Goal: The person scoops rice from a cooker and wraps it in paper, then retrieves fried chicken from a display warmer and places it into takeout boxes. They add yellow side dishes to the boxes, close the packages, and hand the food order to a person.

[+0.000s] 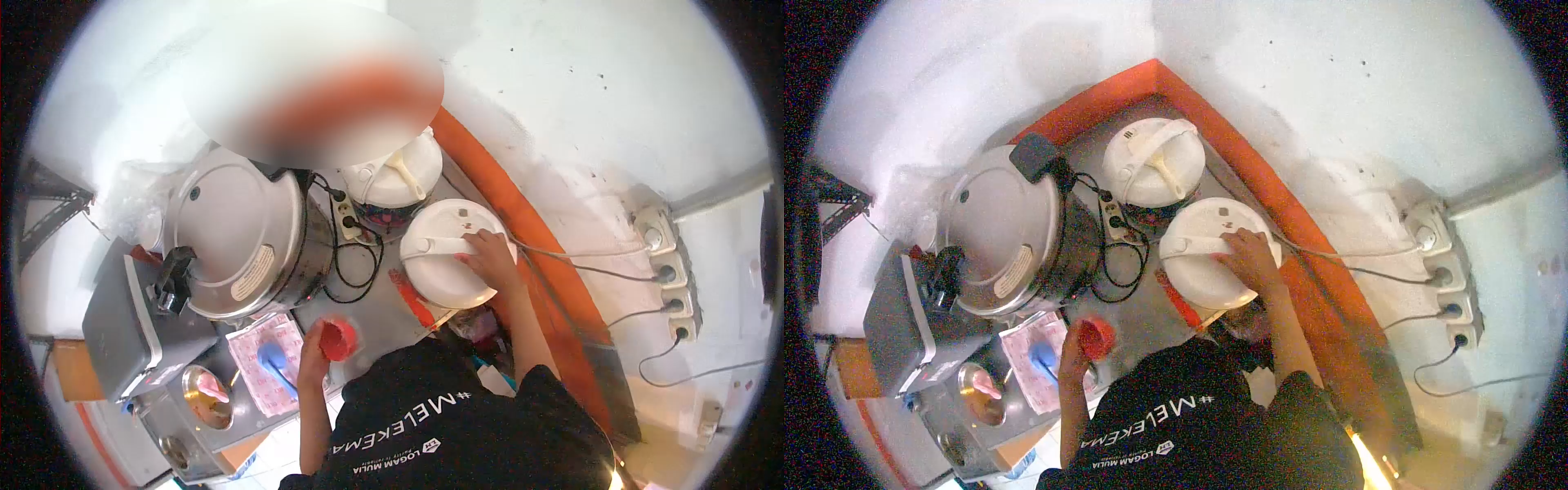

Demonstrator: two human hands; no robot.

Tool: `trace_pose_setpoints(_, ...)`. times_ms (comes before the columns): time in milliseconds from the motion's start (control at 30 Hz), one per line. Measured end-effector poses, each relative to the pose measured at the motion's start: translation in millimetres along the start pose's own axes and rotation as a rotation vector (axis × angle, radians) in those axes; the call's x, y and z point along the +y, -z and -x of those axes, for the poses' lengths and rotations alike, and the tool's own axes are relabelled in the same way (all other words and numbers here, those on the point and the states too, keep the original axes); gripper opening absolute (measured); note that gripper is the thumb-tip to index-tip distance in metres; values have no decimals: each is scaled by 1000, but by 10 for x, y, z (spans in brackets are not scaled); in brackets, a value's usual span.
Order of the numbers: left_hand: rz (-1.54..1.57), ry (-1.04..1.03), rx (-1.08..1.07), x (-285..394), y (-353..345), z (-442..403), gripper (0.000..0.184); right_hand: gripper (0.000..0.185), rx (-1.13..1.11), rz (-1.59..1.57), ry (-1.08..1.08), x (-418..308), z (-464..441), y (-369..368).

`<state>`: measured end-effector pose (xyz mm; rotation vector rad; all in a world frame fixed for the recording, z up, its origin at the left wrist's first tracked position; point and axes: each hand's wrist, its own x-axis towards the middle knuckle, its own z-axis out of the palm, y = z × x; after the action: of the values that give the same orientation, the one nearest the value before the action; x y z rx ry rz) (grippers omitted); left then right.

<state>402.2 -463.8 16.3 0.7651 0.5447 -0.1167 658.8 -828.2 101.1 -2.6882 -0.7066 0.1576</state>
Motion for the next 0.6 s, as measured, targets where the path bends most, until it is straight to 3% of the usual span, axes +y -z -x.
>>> trace_pose_setpoints(167, -75, -71, 132, -50, -478, 6, 37, 51, 222, -7, -133, 325, 57, -72)
trace_pose_setpoints(200, -47, -60, 147, -50, -534, 2, 36, 51, 265, 133, -111, 362, 4, -104)
trace_pose_setpoints(300, -9, -72, 163, -177, -408, -70, 34, 52, 337, -6, -327, 458, -51, 14)
trace_pose_setpoints(400, 19, -89, 191, -287, -331, -110, 33, 48, 425, -44, -337, 526, -116, 127)
trace_pose_setpoints(533, 25, -78, 221, -325, -326, -89, 33, 57, 272, -29, -411, 729, -204, 114)
trace_pose_setpoints(600, 51, -62, 236, -361, -290, -63, 33, 54, 386, 200, -289, 679, -265, 140)
